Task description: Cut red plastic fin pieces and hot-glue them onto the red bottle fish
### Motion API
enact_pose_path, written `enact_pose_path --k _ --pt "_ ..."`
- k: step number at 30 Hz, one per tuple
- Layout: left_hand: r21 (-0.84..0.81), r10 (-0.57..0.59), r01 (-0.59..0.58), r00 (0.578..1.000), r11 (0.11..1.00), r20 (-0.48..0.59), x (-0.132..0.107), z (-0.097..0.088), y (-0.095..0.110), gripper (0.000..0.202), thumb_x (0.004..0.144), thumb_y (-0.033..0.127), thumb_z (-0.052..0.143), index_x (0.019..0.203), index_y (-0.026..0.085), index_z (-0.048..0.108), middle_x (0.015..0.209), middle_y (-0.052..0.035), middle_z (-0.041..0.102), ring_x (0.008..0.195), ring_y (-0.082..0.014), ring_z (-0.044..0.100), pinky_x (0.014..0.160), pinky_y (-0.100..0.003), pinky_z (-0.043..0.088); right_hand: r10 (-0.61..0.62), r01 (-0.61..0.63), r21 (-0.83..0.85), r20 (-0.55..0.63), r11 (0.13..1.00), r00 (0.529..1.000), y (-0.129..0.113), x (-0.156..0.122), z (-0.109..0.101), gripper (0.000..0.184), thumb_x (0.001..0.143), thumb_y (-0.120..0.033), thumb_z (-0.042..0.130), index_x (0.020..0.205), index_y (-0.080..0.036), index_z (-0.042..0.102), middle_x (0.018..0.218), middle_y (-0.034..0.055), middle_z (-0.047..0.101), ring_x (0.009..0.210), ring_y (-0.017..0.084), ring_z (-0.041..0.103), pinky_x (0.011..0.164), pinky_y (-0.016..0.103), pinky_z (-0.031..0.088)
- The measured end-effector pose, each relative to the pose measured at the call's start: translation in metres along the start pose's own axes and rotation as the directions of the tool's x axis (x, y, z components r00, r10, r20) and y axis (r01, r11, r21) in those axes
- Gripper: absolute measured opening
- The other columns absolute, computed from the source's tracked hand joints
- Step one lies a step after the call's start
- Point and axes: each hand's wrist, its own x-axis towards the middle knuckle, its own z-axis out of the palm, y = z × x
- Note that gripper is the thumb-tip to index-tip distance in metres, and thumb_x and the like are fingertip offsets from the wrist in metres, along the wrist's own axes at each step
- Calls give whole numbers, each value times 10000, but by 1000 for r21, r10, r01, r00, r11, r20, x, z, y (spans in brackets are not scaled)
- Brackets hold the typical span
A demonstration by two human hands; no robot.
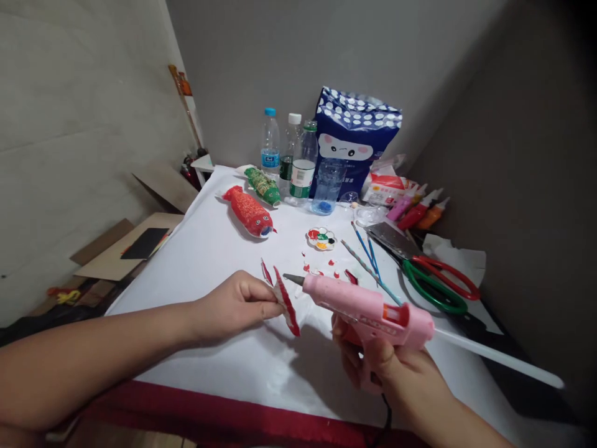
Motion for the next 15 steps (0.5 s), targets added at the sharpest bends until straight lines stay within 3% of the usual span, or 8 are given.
enact_pose_path --k 7,12,15 --pt "13 23 -23 1000 1000 -18 -2 1 0 212 868 215 594 969 159 771 888 -62 776 805 -165 688 738 -219 504 -9 1 -118 -67 993 998 -6 -4 2 501 866 -639 483 1046 -204 655 876 81 635 633 178 563 570 298 519" --pt "-14 34 -35 998 999 -53 -3 3 -1 199 852 203 604 948 157 773 871 -56 775 804 -169 685 765 -256 512 -150 123 -228 -106 966 983 5 -7 6 395 870 -595 510 936 -250 691 675 52 597 580 204 548 504 311 501" --pt "-25 52 -54 995 998 -81 -2 4 -1 188 847 204 608 912 161 779 841 -50 773 779 -162 678 751 -255 510 -193 155 -260 -127 953 973 13 -9 7 341 887 -552 512 931 -262 686 694 55 600 600 216 553 518 327 510"
